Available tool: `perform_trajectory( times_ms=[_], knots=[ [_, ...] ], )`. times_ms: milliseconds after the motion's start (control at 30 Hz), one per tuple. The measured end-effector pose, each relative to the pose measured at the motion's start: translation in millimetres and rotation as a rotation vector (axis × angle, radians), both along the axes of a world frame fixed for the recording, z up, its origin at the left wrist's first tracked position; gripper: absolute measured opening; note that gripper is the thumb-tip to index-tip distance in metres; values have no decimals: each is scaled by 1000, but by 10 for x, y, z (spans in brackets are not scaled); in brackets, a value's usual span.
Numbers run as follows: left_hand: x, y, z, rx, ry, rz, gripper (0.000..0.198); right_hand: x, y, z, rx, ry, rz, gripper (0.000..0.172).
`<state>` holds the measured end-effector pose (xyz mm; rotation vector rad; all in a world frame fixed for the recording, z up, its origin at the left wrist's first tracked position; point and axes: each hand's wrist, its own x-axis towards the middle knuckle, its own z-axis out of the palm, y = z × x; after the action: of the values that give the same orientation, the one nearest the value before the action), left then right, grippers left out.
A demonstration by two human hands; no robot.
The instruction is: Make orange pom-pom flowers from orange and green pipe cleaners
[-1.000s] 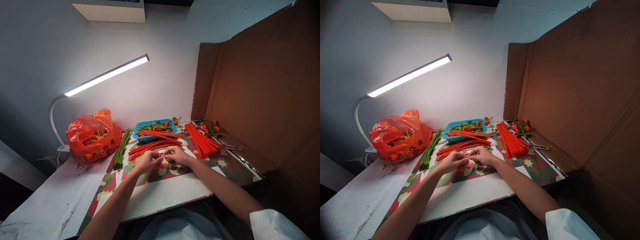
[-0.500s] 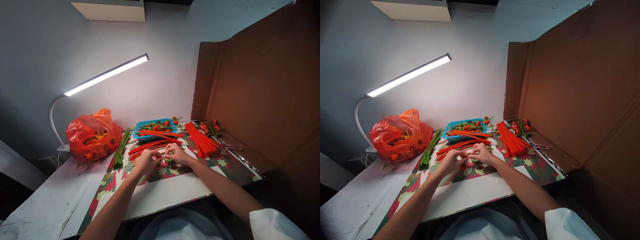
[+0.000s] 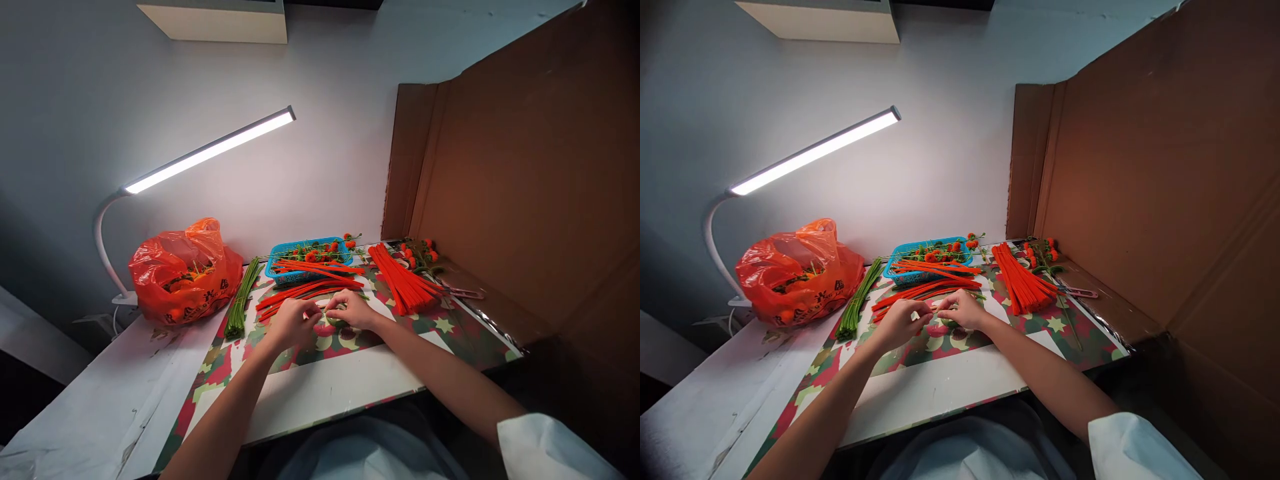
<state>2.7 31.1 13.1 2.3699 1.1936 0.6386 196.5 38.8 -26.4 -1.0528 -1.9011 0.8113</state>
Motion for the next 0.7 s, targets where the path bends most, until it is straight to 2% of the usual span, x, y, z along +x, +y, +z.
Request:
perform_trajectory(
  times_ms=[167,267,367,533,700],
  knots=[
    [-98,65,-37,-261,-15,-116,41,4,-29,-13,15,-41,19,6],
    [-106,70,-51,-356,-36,-145,49,8,-41,-4,12,-49,35,4],
    [-75,46,-56,-342,-74,-101,48,13,-35,-5,8,-48,15,5],
    [-25,14,-55,-218,-99,-1,35,5,-10,-40,0,-64,-26,7],
    [-67,53,-54,-273,-87,-33,37,-10,-23,-32,14,-84,4,9]
  ],
)
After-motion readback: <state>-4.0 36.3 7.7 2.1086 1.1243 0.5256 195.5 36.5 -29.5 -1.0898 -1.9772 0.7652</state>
